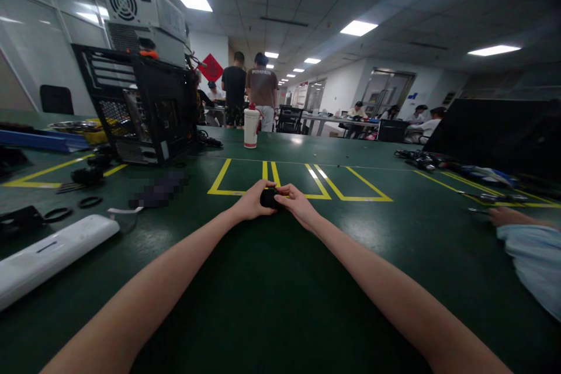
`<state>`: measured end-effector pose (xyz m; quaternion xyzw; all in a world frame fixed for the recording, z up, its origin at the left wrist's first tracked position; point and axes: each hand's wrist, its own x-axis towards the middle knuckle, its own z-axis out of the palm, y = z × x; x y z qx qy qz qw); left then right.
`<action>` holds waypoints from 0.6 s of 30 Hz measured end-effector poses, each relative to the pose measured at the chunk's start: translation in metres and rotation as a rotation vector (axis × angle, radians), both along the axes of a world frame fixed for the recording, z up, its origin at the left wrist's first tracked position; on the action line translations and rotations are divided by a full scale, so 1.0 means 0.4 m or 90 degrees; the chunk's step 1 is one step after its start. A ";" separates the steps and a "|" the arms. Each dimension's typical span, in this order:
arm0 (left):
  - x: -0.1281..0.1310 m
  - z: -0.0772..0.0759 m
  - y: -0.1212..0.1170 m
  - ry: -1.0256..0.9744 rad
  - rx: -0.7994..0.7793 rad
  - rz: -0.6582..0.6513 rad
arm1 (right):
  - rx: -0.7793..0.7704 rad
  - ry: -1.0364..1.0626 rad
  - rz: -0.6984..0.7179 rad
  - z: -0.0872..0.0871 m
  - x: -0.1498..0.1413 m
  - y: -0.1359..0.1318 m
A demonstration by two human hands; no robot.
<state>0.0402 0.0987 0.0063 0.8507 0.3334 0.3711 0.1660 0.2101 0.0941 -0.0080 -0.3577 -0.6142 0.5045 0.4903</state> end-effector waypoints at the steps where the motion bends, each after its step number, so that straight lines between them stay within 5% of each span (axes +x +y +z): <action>1: 0.000 0.000 0.000 0.000 -0.001 -0.002 | -0.006 -0.006 0.000 -0.001 0.000 0.001; 10: -0.002 -0.001 0.000 -0.008 -0.010 -0.008 | -0.012 0.014 0.053 0.005 0.006 -0.002; 18: 0.000 0.005 -0.007 -0.002 -0.021 0.006 | -0.019 0.000 -0.020 0.002 0.000 -0.002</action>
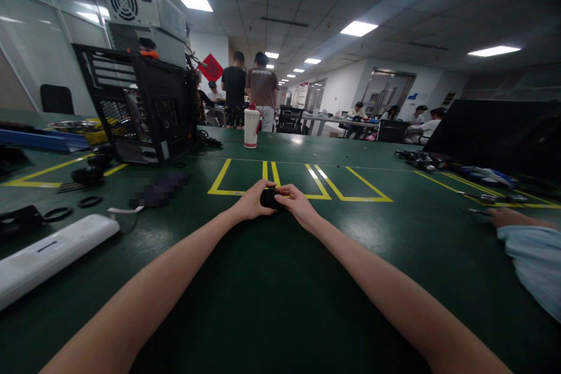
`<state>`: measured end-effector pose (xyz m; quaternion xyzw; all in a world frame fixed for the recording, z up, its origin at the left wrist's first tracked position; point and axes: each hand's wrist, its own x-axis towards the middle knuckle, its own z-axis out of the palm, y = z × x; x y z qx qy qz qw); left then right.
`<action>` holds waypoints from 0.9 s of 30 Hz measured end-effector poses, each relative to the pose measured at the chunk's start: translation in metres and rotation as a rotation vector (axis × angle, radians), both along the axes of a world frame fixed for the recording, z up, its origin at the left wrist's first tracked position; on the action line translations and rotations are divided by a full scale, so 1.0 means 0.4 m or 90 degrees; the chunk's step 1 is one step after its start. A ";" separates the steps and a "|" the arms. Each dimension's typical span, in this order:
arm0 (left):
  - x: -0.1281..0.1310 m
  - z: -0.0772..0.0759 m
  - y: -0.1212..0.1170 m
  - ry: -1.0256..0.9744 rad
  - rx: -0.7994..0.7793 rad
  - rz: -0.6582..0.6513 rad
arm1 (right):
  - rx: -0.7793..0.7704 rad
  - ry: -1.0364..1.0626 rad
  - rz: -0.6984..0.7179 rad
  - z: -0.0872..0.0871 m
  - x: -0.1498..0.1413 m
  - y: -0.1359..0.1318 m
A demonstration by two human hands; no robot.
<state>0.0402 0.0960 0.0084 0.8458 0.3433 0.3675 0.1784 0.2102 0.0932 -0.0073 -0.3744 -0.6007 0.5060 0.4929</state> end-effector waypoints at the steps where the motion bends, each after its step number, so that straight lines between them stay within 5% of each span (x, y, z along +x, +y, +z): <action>1: 0.000 0.000 0.000 0.000 -0.001 0.001 | -0.006 -0.003 0.003 0.001 0.000 0.001; 27: -0.001 -0.007 0.008 -0.001 0.008 -0.004 | -0.005 0.015 0.050 -0.003 0.006 0.003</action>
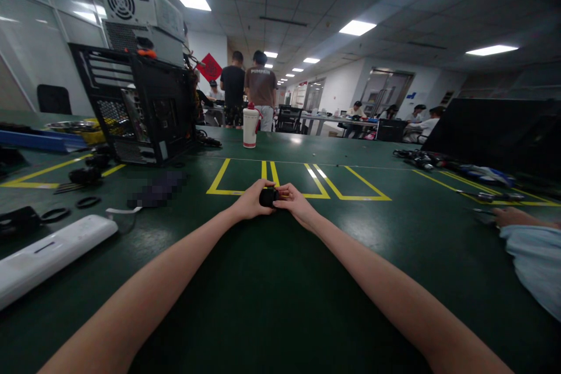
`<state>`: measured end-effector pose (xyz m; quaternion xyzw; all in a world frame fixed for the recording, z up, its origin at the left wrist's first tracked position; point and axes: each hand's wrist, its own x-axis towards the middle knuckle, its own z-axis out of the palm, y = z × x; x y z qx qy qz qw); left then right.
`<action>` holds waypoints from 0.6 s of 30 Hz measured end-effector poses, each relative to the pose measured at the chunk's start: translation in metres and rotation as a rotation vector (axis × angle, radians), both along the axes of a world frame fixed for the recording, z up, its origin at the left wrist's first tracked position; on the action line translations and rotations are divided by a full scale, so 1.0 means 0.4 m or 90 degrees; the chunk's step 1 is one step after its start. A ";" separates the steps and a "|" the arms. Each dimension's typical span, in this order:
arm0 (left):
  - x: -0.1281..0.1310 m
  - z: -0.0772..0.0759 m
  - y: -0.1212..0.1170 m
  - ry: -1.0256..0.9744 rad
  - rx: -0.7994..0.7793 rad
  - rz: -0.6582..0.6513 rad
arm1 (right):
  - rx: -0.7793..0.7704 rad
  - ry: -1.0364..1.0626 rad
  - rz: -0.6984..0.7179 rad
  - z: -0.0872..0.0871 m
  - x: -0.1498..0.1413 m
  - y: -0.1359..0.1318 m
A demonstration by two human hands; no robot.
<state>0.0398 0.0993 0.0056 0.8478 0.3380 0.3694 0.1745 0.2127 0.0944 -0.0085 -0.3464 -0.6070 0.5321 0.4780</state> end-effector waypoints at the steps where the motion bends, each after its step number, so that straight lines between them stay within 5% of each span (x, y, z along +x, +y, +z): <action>1: 0.000 0.001 -0.001 0.001 -0.002 0.001 | 0.001 -0.002 0.000 0.002 0.000 -0.002; 18: 0.002 0.001 -0.003 -0.003 -0.017 0.003 | 0.005 0.008 -0.004 -0.003 -0.003 0.006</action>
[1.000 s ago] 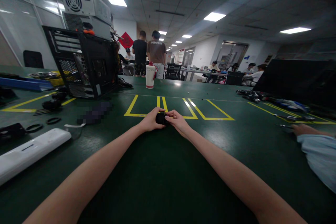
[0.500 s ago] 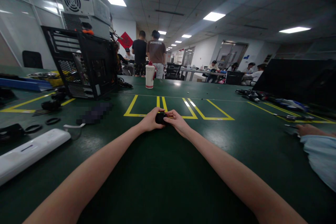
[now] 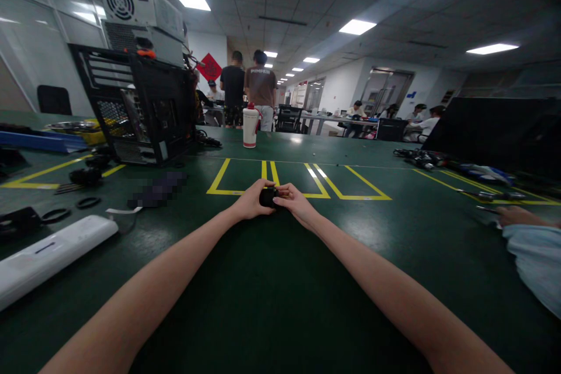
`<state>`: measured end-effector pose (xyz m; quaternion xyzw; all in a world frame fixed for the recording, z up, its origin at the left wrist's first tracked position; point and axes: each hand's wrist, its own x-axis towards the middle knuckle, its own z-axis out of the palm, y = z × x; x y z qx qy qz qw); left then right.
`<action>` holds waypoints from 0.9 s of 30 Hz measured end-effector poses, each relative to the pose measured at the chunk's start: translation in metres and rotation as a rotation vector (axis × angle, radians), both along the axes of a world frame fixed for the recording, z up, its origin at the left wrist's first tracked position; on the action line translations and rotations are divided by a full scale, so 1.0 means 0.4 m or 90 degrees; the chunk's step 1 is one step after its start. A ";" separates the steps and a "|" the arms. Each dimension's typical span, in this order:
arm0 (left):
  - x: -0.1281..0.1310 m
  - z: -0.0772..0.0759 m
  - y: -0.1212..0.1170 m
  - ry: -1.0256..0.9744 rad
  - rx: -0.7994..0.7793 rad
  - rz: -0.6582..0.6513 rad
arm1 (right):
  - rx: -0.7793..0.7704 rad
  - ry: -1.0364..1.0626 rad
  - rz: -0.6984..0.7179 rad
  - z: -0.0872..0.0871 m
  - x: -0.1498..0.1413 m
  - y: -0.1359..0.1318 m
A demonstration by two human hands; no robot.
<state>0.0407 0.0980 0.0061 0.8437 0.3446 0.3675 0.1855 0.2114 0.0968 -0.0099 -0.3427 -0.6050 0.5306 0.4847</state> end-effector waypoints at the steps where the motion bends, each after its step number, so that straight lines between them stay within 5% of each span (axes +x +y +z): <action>1: 0.000 0.001 -0.001 0.003 0.001 0.003 | 0.002 -0.004 -0.005 0.003 0.000 -0.004; 27: -0.002 -0.004 0.006 0.002 0.026 -0.002 | -0.016 -0.009 -0.023 -0.001 -0.001 0.002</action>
